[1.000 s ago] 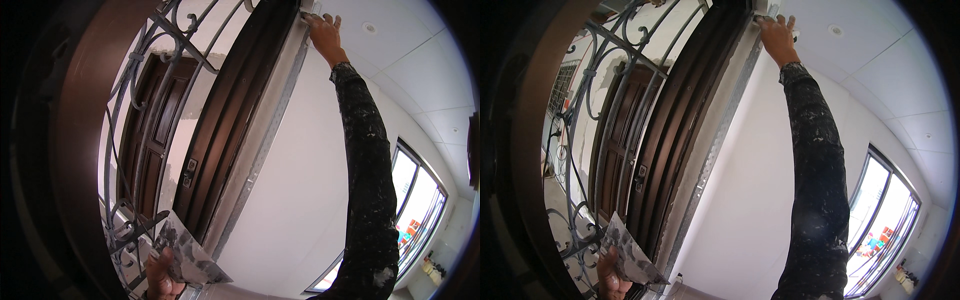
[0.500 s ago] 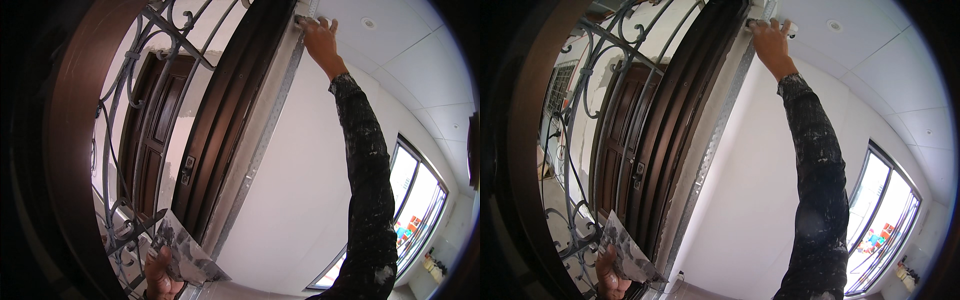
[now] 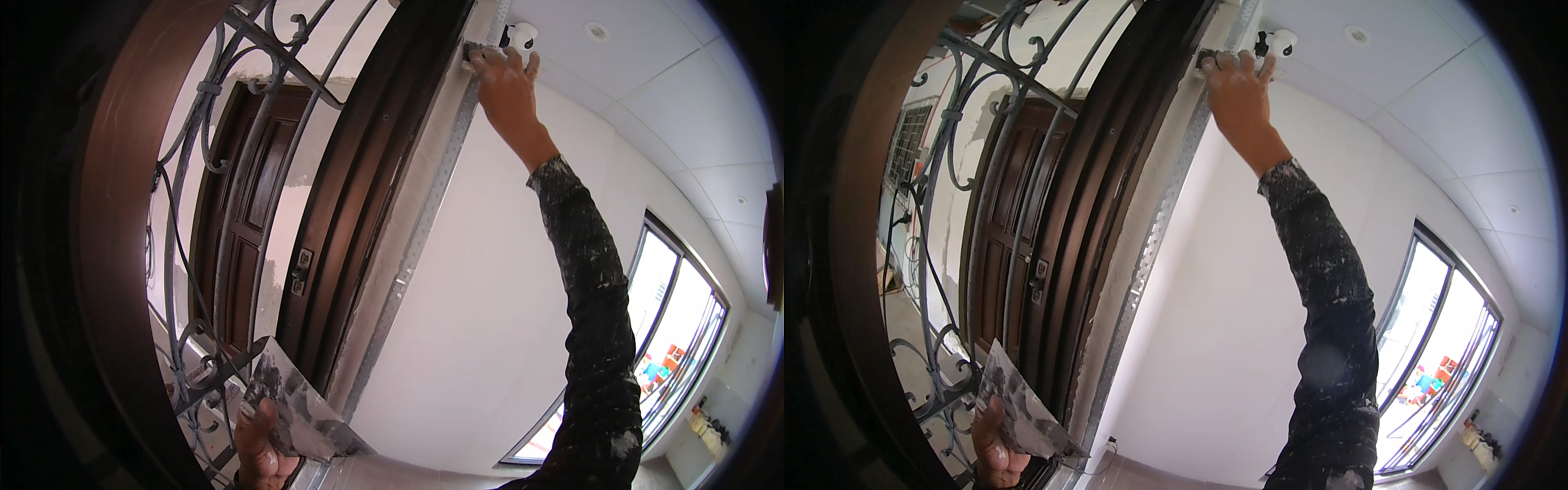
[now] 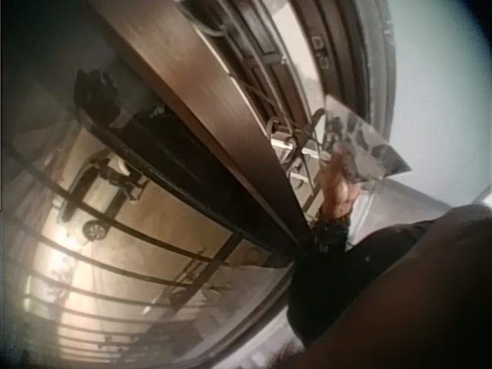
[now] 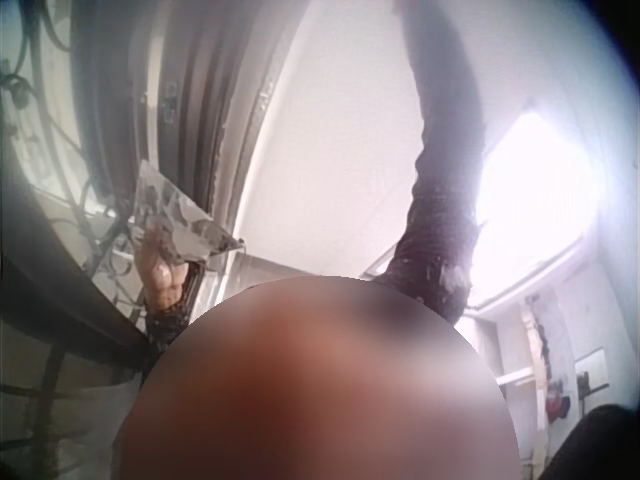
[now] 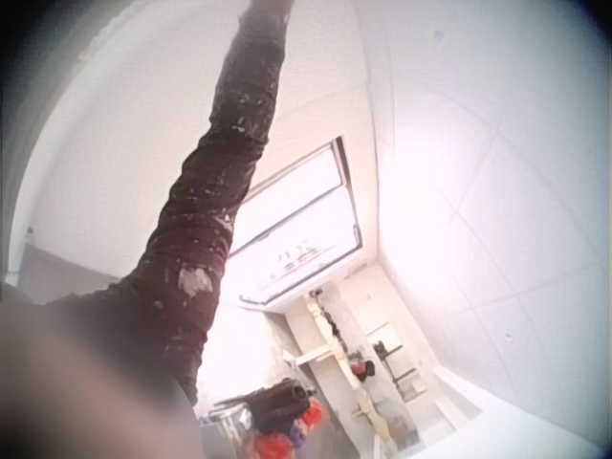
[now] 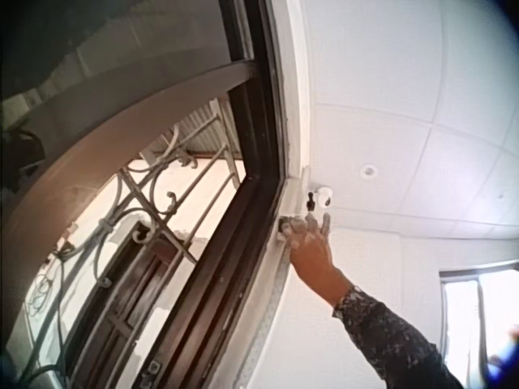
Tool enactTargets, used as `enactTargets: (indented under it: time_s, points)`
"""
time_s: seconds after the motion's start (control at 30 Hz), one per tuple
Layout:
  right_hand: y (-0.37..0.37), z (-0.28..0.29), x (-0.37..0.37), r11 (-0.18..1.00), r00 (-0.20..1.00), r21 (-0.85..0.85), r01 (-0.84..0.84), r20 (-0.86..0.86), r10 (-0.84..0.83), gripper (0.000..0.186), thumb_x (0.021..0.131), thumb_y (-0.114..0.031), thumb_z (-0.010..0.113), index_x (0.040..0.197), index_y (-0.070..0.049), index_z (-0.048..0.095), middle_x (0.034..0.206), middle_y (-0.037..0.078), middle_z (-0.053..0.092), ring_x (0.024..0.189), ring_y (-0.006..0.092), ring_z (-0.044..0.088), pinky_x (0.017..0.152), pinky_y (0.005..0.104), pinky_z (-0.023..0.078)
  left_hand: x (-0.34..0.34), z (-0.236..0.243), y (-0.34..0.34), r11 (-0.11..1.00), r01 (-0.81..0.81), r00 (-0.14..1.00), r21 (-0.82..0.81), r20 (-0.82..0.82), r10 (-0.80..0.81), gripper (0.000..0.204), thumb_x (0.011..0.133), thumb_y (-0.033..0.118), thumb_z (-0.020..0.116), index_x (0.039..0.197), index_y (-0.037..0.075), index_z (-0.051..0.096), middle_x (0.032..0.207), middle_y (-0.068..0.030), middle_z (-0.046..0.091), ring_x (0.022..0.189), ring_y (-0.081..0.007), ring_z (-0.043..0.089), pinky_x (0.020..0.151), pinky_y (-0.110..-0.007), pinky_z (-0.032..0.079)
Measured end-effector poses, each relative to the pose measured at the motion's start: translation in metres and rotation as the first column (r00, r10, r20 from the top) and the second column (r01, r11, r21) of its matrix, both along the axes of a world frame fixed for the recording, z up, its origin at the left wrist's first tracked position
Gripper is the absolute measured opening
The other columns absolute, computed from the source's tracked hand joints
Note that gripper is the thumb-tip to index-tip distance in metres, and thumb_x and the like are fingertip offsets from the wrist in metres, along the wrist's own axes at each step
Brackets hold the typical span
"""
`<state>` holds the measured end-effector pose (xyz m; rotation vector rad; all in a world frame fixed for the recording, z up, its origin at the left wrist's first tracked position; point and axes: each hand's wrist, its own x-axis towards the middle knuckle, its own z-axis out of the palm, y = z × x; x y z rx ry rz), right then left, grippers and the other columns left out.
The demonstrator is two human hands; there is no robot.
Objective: The person applies plaster to the wall around a window frame using a trowel and a smaller scraper. They repeatedly transfer plaster from the trowel to the scraper and smooth the surface along the frame edges.
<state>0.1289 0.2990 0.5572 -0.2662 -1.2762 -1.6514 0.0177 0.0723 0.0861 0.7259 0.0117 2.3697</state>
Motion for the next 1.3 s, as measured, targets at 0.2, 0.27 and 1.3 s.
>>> enactTargets:
  time_s: [0.2, 0.27, 1.3]
  points:
    - [-0.024, -0.05, 0.023, 0.989, 0.98, -0.061, -0.132, 0.145, 0.139, 0.031, 0.091, -0.004, 0.059, 0.119, -0.011, 0.067, 0.115, 0.005, 0.07, 0.109, 0.0276, 0.061, 0.109, 0.0574, 0.034, -0.001, -0.007, -0.002, 1.0, 0.016, 1.0, 0.002, 0.017, -0.016, 0.042, 0.094, 0.014, 0.063, 0.133, 0.002, 0.052, 0.117, -0.0141, 0.068, 0.105, -0.0301, 0.068, 0.091, -0.05, 0.057]
    - [-0.031, -0.042, 0.031, 0.974, 0.966, -0.015, -0.224, 0.126, 0.224, 0.029, 0.089, -0.004, 0.057, 0.114, -0.013, 0.069, 0.113, 0.003, 0.071, 0.102, 0.0254, 0.063, 0.105, 0.0505, 0.038, -0.003, -0.009, -0.001, 1.0, 0.021, 0.999, 0.022, 0.042, -0.022, 0.043, 0.094, 0.014, 0.063, 0.133, 0.002, 0.051, 0.117, -0.0141, 0.068, 0.104, -0.0301, 0.068, 0.091, -0.05, 0.058]
    - [0.016, 0.033, 0.013, 0.995, 0.998, 0.096, 0.026, 0.063, -0.032, 0.045, 0.086, 0.004, 0.055, 0.126, -0.015, 0.064, 0.131, 0.004, 0.064, 0.127, 0.0351, 0.05, 0.112, 0.0682, 0.023, -0.011, -0.02, 0.003, 1.0, 0.027, 0.997, -0.001, 0.067, -0.027, 0.04, 0.093, 0.013, 0.064, 0.13, 0.002, 0.054, 0.117, -0.0144, 0.068, 0.103, -0.0306, 0.069, 0.088, -0.049, 0.058]
